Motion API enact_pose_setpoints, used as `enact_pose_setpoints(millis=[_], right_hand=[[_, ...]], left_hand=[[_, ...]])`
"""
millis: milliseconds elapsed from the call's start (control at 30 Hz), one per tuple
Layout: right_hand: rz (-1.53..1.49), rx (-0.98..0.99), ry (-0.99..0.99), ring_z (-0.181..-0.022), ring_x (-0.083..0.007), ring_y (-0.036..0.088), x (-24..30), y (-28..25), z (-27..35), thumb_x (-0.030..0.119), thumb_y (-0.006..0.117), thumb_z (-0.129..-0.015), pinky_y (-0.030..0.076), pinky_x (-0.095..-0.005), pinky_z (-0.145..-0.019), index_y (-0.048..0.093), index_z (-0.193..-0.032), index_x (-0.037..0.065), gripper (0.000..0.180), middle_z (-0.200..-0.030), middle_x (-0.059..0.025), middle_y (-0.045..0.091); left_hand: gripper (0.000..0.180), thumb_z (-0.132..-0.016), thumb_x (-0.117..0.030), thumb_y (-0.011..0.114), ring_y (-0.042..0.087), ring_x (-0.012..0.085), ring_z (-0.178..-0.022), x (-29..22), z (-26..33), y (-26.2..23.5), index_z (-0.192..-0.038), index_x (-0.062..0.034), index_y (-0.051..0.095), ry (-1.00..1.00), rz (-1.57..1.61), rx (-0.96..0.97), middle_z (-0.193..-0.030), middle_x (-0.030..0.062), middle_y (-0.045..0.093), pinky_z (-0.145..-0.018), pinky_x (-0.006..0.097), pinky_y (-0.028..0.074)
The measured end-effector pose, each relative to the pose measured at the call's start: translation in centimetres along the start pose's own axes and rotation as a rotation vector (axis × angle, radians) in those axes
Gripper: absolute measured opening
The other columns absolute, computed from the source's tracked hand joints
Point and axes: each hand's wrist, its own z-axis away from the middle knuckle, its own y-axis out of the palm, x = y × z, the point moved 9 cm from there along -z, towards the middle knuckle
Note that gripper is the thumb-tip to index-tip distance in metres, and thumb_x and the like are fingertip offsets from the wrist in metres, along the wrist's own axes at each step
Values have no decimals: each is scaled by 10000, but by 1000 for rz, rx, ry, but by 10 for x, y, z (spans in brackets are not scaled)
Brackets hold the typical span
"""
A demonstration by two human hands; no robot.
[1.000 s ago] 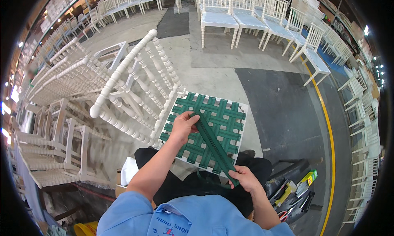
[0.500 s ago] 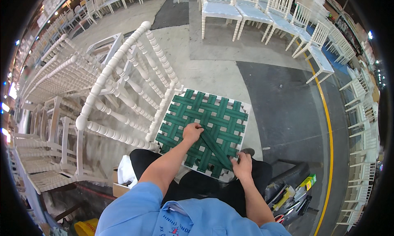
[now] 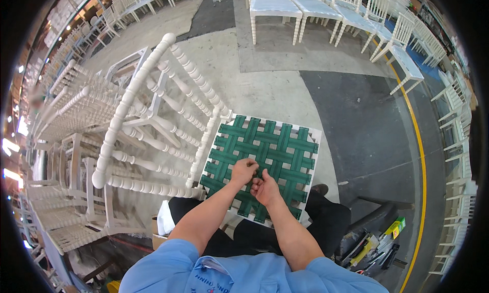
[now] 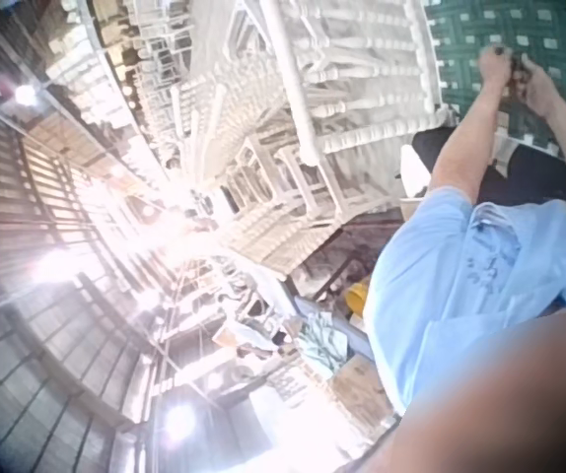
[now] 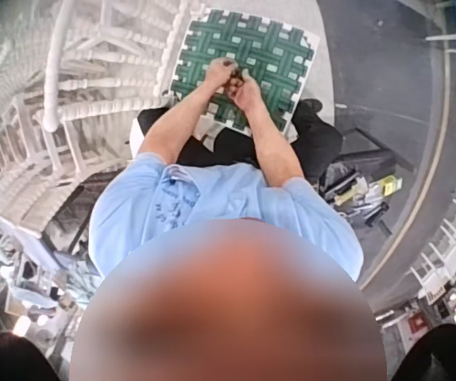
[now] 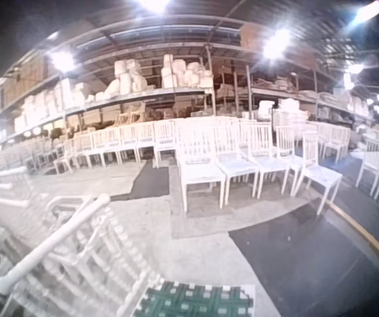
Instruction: The person weaves green straps into a white wooden chair seat, securing them with a staple gun. They then place a white fabric sheet over the woven seat and staple it in place.
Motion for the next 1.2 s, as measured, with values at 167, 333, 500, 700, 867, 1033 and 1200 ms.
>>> enact_pose_setpoints(millis=[167, 333, 500, 700, 867, 1033, 1200], right_hand=[[-161, -36, -20, -636, -152, 521, 11, 2, -26, 625, 534, -1070, 468, -337, -583, 587, -1066, 104, 524, -786, -26, 605], [-315, 106, 144, -611, -136, 527, 13, 17, -44, 672, 547, -1044, 477, -294, -566, 572, -1044, 32, 640, -775, -5, 586], [-305, 150, 221, -626, -120, 552, 13, 11, -39, 699, 535, -1036, 513, -288, -582, 568, -1053, 7, 693, -778, 11, 583], [-301, -19, 45, -696, -179, 629, 12, 15, -23, 602, 633, -1034, 549, -343, -636, 603, -1197, -45, 668, -851, -50, 643], [1079, -147, -342, -942, -253, 734, -8, -32, 54, 356, 760, -996, 591, -397, -834, 519, -1557, 77, 671, -1037, -135, 746], [1238, -234, -248, -812, -163, 694, 9, -126, 136, 258, 800, -964, 550, -318, -684, 572, -1438, -37, 603, -944, -110, 744], [1497, -183, -312, -796, -165, 703, 43, -98, 181, 219, 758, -983, 557, -314, -723, 688, -1267, 8, 361, -881, -80, 732]], left_hand=[[253, -975, -199, 602, 778, 260, -749, -19, -25, -1, -1030, -59, 805, -56, -464, 200, -825, 132, 784, -770, 410, 612], [281, -953, -149, 550, 753, 225, -734, -12, -49, 27, -847, -57, 794, -389, -607, 556, -806, 78, 773, -694, 391, 613], [288, -978, -172, 564, 729, 205, -741, 1, -61, 42, -844, -58, 791, -490, -769, 713, -786, 42, 749, -704, 386, 606], [260, -937, -182, 599, 766, 267, -701, -7, -54, 24, -841, -35, 791, -291, -556, 410, -717, 131, 755, -693, 438, 622], [285, -940, -252, 617, 774, 332, -789, -20, -44, -6, -881, -42, 800, -40, -365, 26, -821, 172, 777, -824, 450, 613], [337, -996, -270, 587, 710, 472, -852, -78, -56, -118, -903, 6, 757, 224, -135, -446, -888, 264, 736, -784, 553, 549], [310, -1043, -246, 594, 616, 198, -612, -120, -32, -167, -928, 16, 715, 193, 187, -50, -685, 78, 638, -606, 365, 492]])
